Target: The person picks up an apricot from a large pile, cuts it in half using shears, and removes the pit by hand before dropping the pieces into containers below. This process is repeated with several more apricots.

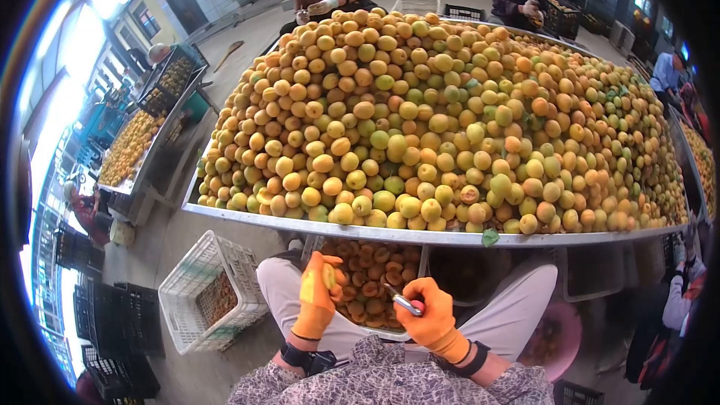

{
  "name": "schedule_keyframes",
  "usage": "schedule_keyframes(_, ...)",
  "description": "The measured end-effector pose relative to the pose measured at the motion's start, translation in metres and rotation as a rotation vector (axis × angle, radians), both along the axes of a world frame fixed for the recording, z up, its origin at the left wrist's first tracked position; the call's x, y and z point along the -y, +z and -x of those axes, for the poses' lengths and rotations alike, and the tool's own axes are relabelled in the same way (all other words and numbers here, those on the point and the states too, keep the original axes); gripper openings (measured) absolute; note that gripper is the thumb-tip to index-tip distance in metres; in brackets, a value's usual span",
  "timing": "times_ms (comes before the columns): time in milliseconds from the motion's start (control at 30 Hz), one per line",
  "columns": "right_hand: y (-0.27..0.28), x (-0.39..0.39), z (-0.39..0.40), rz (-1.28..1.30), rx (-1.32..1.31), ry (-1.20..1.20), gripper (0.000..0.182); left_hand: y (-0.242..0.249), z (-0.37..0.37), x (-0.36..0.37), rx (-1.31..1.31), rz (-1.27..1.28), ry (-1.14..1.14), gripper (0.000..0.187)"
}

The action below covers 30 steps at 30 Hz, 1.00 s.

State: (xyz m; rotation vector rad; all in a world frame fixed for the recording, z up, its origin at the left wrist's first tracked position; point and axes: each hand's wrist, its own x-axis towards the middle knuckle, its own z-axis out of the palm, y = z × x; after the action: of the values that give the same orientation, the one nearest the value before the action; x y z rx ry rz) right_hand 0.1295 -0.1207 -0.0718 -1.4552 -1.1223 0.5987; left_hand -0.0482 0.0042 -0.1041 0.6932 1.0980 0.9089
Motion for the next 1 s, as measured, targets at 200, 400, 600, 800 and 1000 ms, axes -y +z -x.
schedule_keyframes(200, -0.005, 0.024, -0.043, -0.052, 0.070, -0.150, 0.020, -0.013, 0.001, -0.030, -0.052, -0.029, -0.024, 0.039)
schedule_keyframes(400, -0.018, 0.023, -0.071, 0.022, 0.006, -0.458, 0.026, -0.021, -0.001, -0.038, -0.666, -0.560, -0.105, 0.025)
schedule_keyframes(600, -0.015, 0.027, -0.073, 0.167, -0.121, -0.405, 0.016, 0.004, -0.028, -0.063, -0.864, -0.841, 0.053, 0.028)
schedule_keyframes(800, -0.001, 0.034, -0.064, 0.162, -0.212, -0.349, 0.015, 0.023, -0.050, -0.099, -1.181, -0.934, -0.183, 0.041)
schedule_keyframes(1000, -0.003, 0.038, -0.060, 0.207, -0.214, -0.267, 0.016, 0.008, -0.053, -0.103, -1.407, -0.905, -0.501, 0.054)
